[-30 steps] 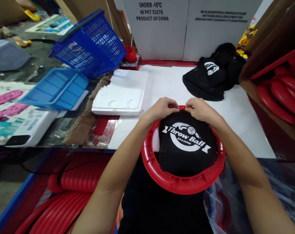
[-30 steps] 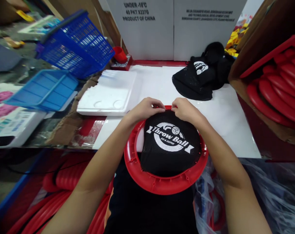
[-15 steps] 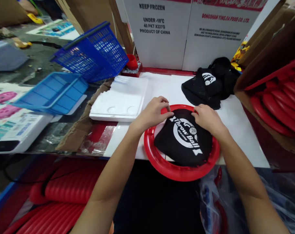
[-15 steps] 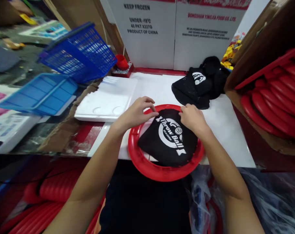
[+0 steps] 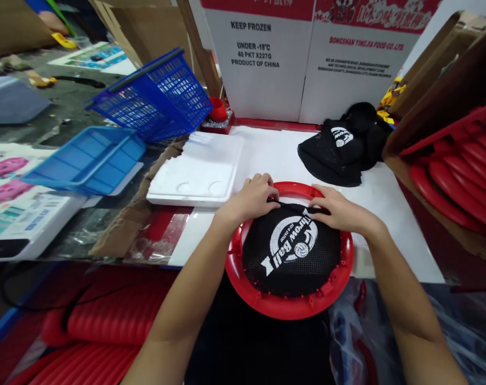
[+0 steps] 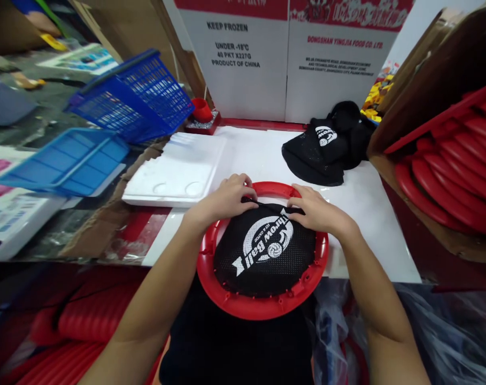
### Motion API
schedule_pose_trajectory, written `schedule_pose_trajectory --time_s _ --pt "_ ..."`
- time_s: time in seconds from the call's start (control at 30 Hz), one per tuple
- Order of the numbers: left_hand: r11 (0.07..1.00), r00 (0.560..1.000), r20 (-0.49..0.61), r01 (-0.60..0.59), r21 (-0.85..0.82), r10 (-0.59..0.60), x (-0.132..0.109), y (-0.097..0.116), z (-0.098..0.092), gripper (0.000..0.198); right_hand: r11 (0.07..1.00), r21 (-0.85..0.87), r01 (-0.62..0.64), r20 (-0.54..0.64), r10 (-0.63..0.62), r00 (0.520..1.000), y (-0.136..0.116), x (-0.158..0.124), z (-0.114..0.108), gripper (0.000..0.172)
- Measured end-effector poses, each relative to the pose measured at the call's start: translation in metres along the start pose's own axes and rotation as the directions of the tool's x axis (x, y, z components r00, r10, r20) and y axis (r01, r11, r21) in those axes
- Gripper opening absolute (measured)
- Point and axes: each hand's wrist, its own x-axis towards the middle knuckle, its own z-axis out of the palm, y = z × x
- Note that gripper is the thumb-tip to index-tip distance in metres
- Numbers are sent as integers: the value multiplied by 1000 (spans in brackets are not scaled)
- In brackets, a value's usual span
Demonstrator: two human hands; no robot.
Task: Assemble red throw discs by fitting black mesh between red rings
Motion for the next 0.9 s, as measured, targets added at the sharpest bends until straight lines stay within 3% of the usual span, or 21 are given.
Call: schedule_pose_trajectory --time_s 0.07,0.17,0.3,0.4,0.5,0.7,0.9 --pt "1000 999 36 25 -14 -25 3 -4 1 22 999 25 -27 55 26 998 3 1 1 20" --pt "975 997 72 43 -219 -28 6 -11 1 19 989 128 -73 115 59 992 9 -3 -11 21" --pt "897 993 120 70 -436 -19 7 -17 -3 16 933 322 -158 98 134 986 20 -6 -22 22" --pt "878 999 49 30 -477 -7 6 -17 -2 17 846 486 -219 102 193 976 29 -7 -23 25" --pt "868 997 15 79 -491 -81 7 -17 2 17 787 570 -236 105 214 971 37 -8 -23 31" --pt "835 986 28 153 -528 -163 10 -18 4 18 807 545 -227 145 176 974 45 -9 -24 33" --pt "863 986 3 149 -482 -169 11 -17 2 17 938 287 -197 31 196 980 35 -7 -19 19"
